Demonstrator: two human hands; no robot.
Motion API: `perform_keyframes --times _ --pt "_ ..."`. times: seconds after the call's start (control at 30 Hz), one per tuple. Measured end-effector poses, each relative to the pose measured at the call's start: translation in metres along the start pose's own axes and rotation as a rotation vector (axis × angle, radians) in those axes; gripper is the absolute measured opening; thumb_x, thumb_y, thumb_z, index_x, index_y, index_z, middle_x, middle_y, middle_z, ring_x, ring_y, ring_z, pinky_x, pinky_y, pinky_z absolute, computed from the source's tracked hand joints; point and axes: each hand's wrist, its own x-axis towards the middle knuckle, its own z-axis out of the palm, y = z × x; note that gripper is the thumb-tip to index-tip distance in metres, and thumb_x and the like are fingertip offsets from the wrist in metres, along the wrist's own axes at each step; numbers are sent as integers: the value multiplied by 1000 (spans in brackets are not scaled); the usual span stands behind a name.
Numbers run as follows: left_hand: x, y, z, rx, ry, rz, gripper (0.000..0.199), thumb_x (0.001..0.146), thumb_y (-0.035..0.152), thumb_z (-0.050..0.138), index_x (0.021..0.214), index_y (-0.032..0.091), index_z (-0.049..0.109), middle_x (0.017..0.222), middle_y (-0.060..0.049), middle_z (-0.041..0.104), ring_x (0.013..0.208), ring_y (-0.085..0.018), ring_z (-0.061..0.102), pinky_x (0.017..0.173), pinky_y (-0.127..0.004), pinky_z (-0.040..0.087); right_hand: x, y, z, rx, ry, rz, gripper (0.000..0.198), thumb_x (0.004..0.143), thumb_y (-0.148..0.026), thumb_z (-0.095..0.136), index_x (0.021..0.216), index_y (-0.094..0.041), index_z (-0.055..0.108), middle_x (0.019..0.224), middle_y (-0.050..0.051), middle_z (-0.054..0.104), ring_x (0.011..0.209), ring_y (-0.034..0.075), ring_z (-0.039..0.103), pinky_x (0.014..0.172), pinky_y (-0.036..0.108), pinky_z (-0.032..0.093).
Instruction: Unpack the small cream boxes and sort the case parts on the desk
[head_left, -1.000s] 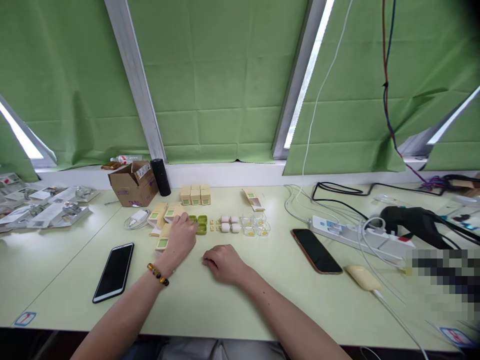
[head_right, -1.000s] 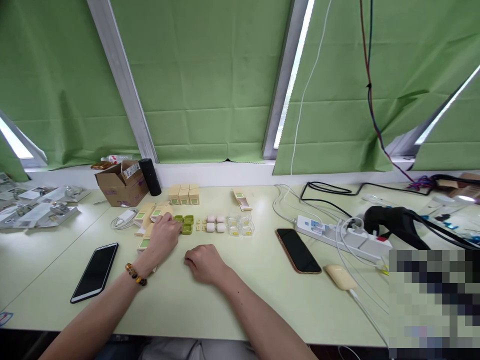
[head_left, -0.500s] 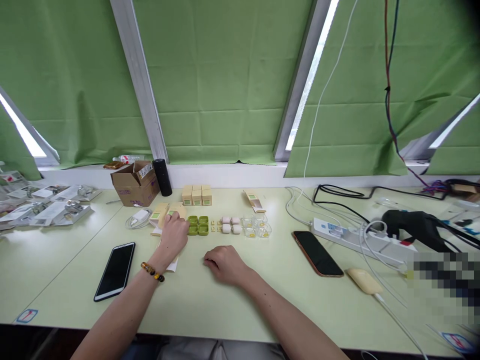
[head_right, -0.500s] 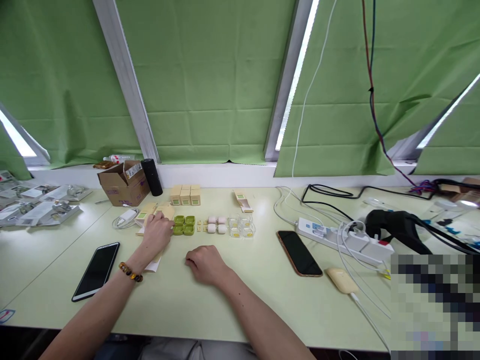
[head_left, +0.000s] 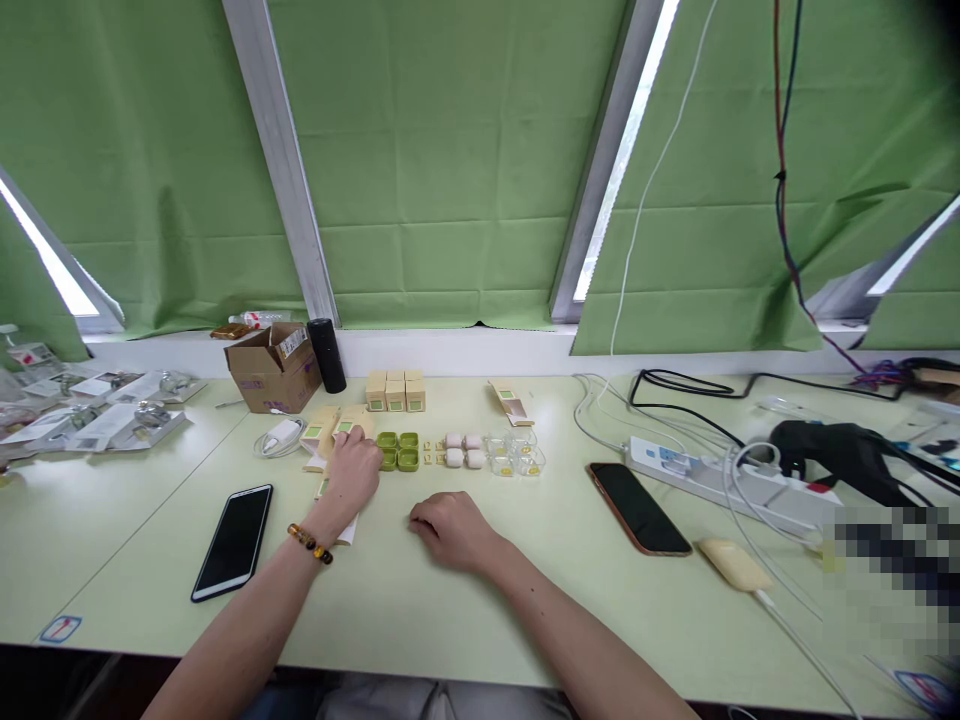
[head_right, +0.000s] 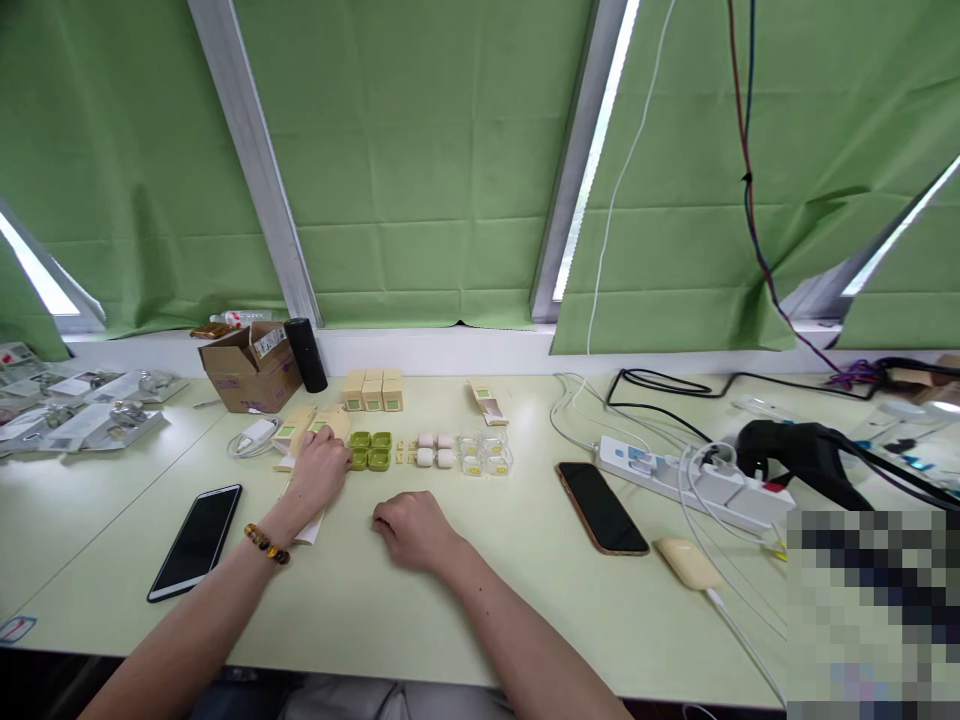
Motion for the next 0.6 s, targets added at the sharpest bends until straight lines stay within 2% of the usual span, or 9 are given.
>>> perform_keyframes --times 0.17,0.3,0.5,0.6 --pt "0 -3 4 -3 11 -25 30 78 1 51 68 19 72 77 -18 70 100 -37 53 84 -49 31 1 1 2 -1 5 2 18 100 -23 56 92 -22 73 87 3 78 78 16 67 63 28 28" --pt "-1 1 -1 -28 43 -23 29 83 5 52 69 19 72 78 -18 71 100 -37 53 84 -49 31 1 2 4 7 20 -1 18 99 -22 56 94 -22 74 87 3 78 78 17 67 63 28 28" --pt "1 19 -4 -177 79 112 17 93 20 60 84 22 75 83 -13 71 105 -34 50 87 -47 31 1 2 5 24 30 3 19 99 -23 56 95 -23 75 88 3 79 78 17 67 64 27 30" --pt "2 26 2 -185 74 146 19 96 21 60 84 22 75 81 -13 70 105 -33 49 86 -47 31 1 3 7 26 44 0 19 99 -24 57 95 -23 75 87 3 79 78 17 67 64 27 30"
